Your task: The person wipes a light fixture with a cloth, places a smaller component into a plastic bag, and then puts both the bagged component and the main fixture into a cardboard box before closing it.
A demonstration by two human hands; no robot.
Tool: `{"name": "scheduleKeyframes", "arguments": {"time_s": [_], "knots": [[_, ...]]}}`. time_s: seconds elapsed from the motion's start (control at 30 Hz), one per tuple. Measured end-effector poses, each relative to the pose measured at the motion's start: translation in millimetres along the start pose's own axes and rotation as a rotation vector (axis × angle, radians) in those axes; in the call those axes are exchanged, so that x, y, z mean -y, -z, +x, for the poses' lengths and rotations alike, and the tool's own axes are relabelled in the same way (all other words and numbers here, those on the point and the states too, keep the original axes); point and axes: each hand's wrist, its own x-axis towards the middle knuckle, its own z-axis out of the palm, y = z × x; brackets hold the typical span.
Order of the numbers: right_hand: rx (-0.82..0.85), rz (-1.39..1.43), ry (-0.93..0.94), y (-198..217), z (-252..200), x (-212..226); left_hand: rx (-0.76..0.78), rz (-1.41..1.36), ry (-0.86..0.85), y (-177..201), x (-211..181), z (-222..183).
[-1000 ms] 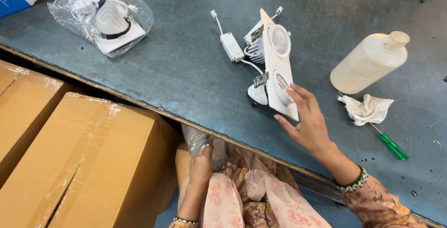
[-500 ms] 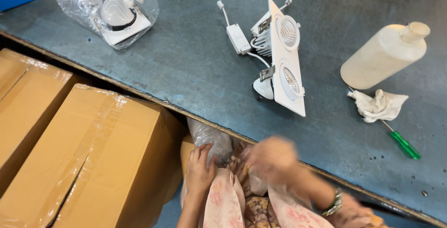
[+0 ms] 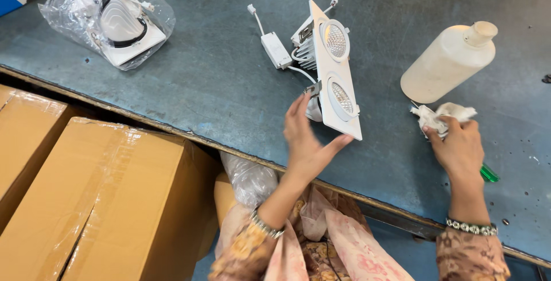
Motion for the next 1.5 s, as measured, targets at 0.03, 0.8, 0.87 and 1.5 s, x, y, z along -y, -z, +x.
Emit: {"name": "scheduleKeyframes", "arguments": {"time_s": [0.03, 0.8, 0.87, 1.5], "knots": [[-0.017, 0.009, 0.045, -3.0, 0.6, -2.0, -0.017, 0.038, 0.028, -17.5, -3.3, 12.2], [-0.352, 0.249, 0.385, 40.2, 128.9, 23.2, -0.064, -0.168, -0.053, 34.8, 73.1, -4.0], [-0.295, 0.254, 0.34, 44.9, 130.1, 21.1, -0.049, -0.172, -0.061, 36.0, 74.6, -3.1], [-0.344, 1.964, -0.221, 23.5, 90.8, -96.1, -0.045, -0.245, -0.077, 37.5, 71.0, -0.8]]}}
